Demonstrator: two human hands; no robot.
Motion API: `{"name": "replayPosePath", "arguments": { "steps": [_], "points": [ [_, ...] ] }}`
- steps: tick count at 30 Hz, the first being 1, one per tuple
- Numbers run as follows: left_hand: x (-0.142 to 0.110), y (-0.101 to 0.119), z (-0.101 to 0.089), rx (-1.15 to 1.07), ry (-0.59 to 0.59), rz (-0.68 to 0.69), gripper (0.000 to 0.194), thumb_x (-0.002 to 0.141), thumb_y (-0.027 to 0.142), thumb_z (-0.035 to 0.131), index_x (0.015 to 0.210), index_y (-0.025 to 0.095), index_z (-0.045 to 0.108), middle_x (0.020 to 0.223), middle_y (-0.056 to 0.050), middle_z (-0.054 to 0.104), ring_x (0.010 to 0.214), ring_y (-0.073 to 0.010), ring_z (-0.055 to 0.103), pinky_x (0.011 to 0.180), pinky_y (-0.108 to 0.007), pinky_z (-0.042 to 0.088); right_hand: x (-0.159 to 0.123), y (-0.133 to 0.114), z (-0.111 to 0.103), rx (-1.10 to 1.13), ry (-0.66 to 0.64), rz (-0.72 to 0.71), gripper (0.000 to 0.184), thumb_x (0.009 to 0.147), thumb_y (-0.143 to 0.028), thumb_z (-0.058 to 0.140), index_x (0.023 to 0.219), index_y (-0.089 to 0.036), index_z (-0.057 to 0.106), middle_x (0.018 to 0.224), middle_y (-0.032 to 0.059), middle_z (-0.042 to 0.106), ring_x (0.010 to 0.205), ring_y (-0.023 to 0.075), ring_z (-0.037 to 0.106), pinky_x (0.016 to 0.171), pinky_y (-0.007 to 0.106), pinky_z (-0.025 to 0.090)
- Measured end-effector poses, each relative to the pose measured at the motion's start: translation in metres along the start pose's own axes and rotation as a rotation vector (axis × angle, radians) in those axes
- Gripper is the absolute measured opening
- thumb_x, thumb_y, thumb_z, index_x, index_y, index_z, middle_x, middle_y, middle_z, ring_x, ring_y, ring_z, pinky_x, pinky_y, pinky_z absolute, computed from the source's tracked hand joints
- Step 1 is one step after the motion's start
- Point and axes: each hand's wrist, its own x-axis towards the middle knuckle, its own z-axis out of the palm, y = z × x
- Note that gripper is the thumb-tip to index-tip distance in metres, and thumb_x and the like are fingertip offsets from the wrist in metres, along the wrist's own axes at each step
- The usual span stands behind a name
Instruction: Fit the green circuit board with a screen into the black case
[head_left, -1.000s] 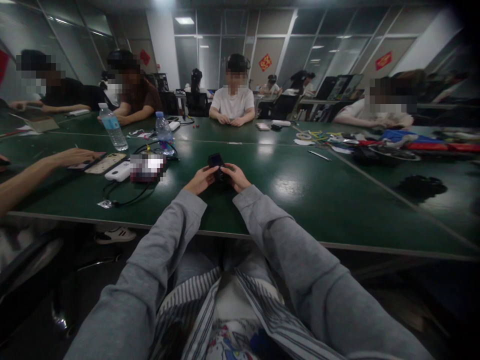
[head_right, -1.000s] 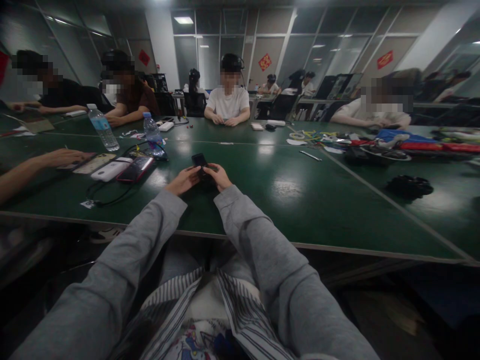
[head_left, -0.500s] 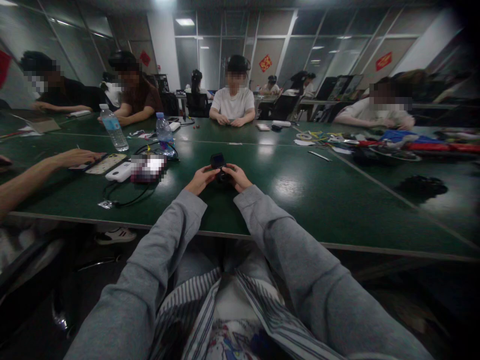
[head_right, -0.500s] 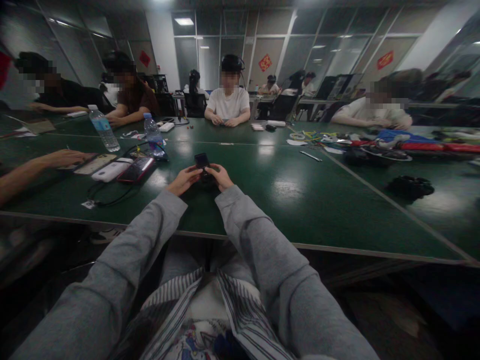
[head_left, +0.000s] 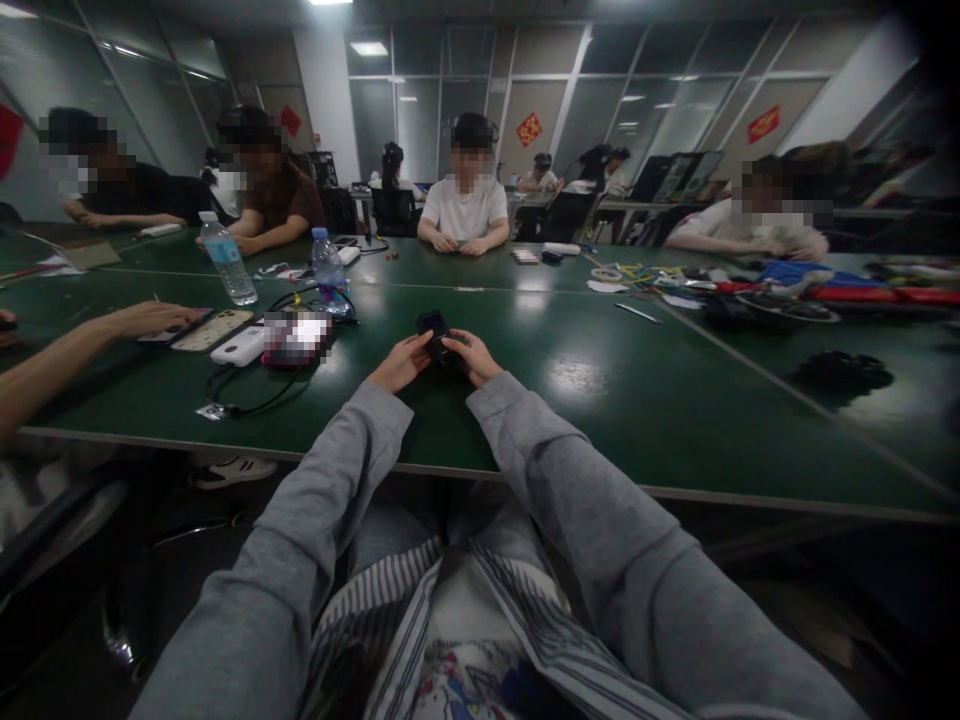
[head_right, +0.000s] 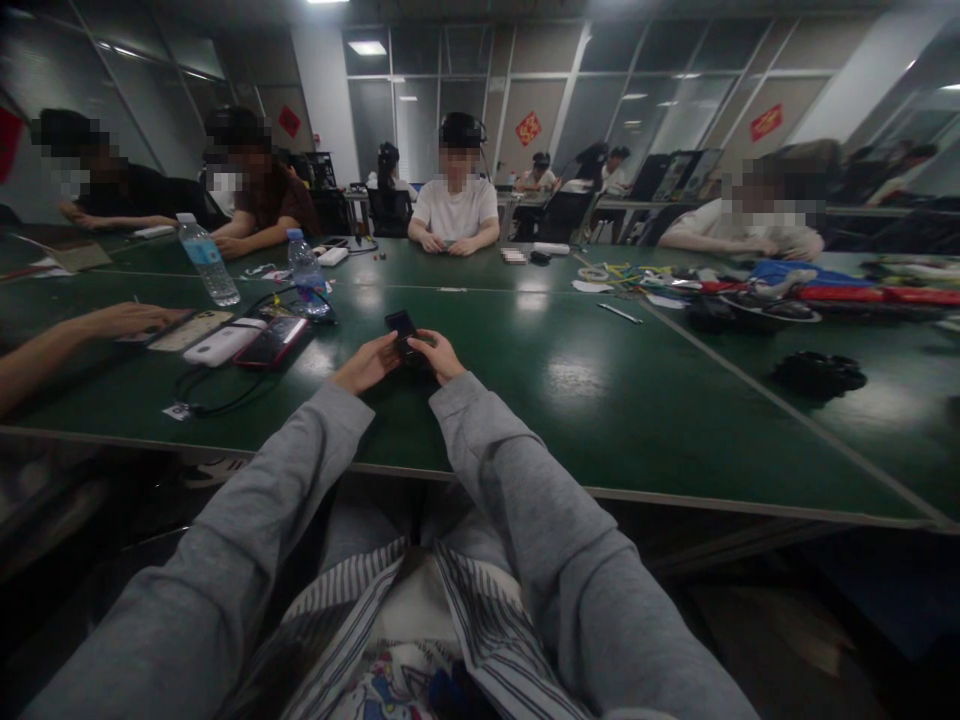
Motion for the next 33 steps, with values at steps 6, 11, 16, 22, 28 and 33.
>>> {"name": "replayPosePath", "arguments": {
  "steps": [6,11,16,22,28,33],
  "points": [
    [-0.009,0.011,0.002,-0.123,0.044,-0.122,0.033,0.089,0.048,0.056,0.086,0.016,0.061,0.071,-0.006,0.066,0.064,-0.0179,0.065,0.066,-0.031,0.051,0.001,0.004,0.001,-0.102,-0.057,0.039,0.038,0.069,-0.028,0.077,0.101,-0.019,0.060,0.078,0.0001,0.068,0.068,0.0134,0.065,0.075,0.032,0.056],
    [-0.013,0.014,0.003,-0.176,0.078,-0.123,0.032,0.091,0.045,0.053,0.079,0.016,0.058,0.068,-0.005,0.065,0.062,-0.0167,0.065,0.066,-0.030,0.051,0.001,0.003,0.001,-0.142,-0.082,0.038,0.034,0.071,-0.026,0.074,0.102,-0.019,0.062,0.084,0.0017,0.070,0.073,0.0143,0.066,0.080,0.034,0.055],
    [-0.009,0.011,0.001,-0.194,0.074,-0.134,0.032,0.093,0.042,0.051,0.076,0.016,0.059,0.064,-0.004,0.065,0.058,-0.0157,0.064,0.062,-0.029,0.051,0.003,0.004,-0.001,-0.161,-0.103,0.058,0.030,0.073,-0.025,0.071,0.102,-0.019,0.063,0.083,0.0015,0.070,0.075,0.0152,0.066,0.082,0.034,0.054],
    [-0.006,0.009,-0.003,-0.190,0.107,-0.140,0.034,0.093,0.043,0.051,0.075,0.015,0.059,0.064,-0.004,0.065,0.058,-0.0154,0.064,0.063,-0.030,0.052,0.007,0.008,-0.001,-0.194,-0.111,0.039,0.032,0.072,-0.032,0.070,0.101,-0.021,0.061,0.085,0.0013,0.068,0.078,0.0160,0.064,0.082,0.034,0.052],
    [-0.006,0.009,-0.001,-0.175,0.101,-0.126,0.035,0.091,0.047,0.055,0.077,0.015,0.060,0.065,-0.003,0.066,0.059,-0.0148,0.066,0.063,-0.028,0.052,0.008,0.010,0.000,-0.232,-0.114,-0.015,0.033,0.071,-0.035,0.070,0.100,-0.021,0.061,0.091,0.0018,0.068,0.085,0.0164,0.063,0.088,0.034,0.049],
    [-0.006,0.009,0.001,-0.176,0.138,-0.106,0.026,0.089,0.040,0.060,0.083,0.014,0.061,0.066,-0.002,0.067,0.058,-0.0131,0.066,0.061,-0.026,0.051,0.006,0.011,0.001,-0.296,-0.122,-0.055,0.037,0.073,-0.041,0.070,0.102,-0.022,0.060,0.088,0.0001,0.067,0.083,0.0159,0.063,0.086,0.035,0.050]
  ]
}}
